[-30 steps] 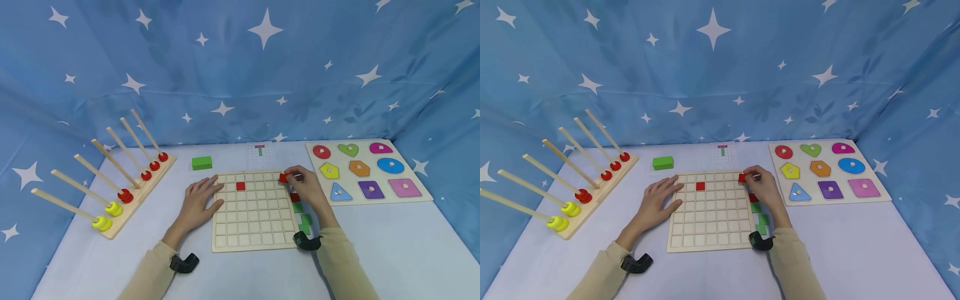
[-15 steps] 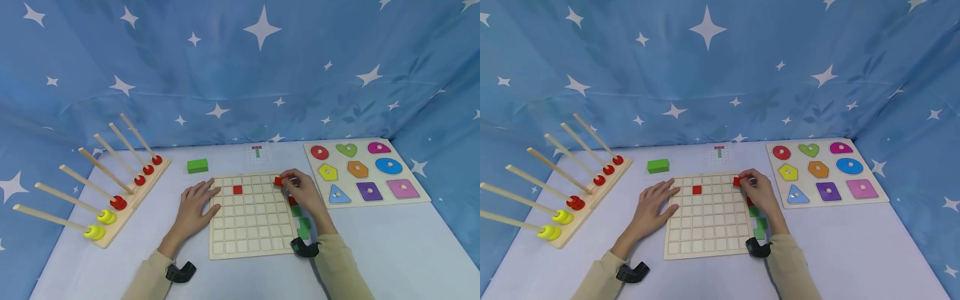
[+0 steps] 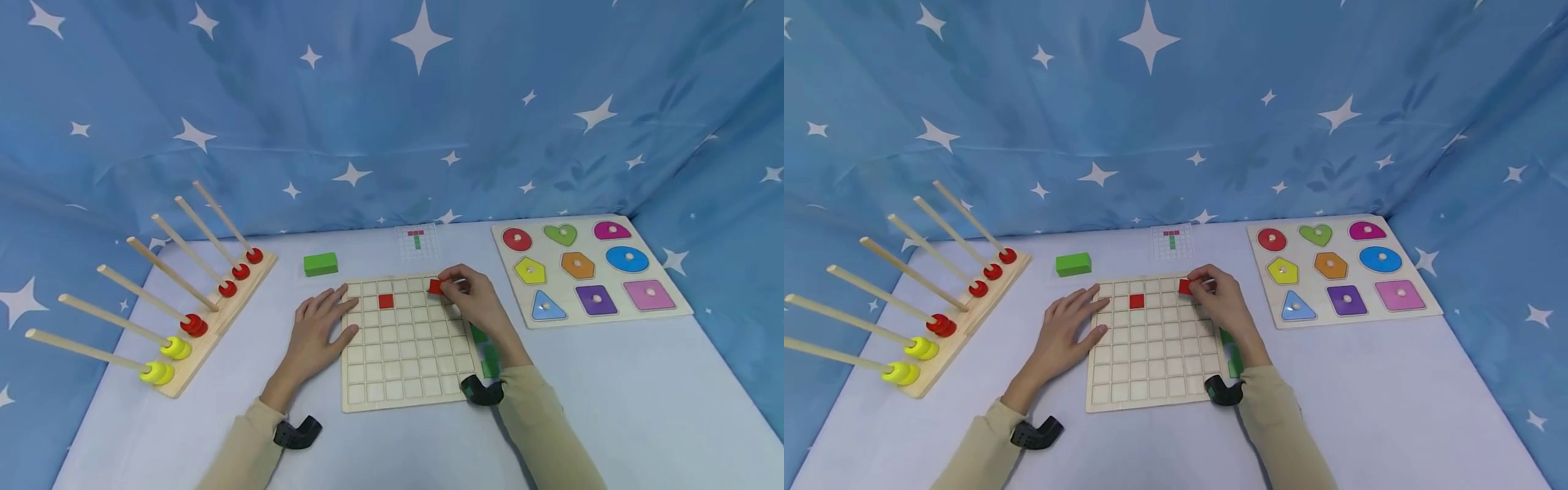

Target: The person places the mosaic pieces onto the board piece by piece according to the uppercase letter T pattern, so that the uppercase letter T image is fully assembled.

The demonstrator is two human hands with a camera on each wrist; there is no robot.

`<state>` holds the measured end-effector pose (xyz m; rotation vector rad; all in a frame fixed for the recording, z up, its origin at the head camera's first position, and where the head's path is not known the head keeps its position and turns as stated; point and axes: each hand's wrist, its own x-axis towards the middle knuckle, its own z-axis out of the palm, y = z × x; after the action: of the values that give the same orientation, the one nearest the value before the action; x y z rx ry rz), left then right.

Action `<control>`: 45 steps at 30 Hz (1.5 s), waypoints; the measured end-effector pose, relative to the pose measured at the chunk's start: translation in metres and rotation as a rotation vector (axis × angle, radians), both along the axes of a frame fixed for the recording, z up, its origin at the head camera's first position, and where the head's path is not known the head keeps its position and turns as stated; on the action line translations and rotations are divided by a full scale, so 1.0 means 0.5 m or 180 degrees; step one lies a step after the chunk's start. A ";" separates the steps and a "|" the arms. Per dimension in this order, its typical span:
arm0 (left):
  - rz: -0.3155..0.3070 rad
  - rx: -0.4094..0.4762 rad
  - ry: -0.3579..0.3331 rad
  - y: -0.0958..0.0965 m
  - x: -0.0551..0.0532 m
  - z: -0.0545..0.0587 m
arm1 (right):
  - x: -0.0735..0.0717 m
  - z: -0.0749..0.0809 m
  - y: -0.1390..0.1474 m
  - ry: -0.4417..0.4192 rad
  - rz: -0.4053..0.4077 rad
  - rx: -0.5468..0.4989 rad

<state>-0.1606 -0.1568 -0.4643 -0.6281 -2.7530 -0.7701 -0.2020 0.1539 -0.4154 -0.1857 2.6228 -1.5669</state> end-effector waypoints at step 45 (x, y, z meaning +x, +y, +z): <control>0.0014 -0.0082 -0.0104 -0.001 -0.009 0.009 | -0.008 0.029 0.017 -0.0115 0.0540 0.0667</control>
<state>-0.1653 -0.1572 -0.4600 -0.6198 -2.7972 -0.7519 -0.2060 0.1625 -0.4009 -0.3510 2.6406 -1.2232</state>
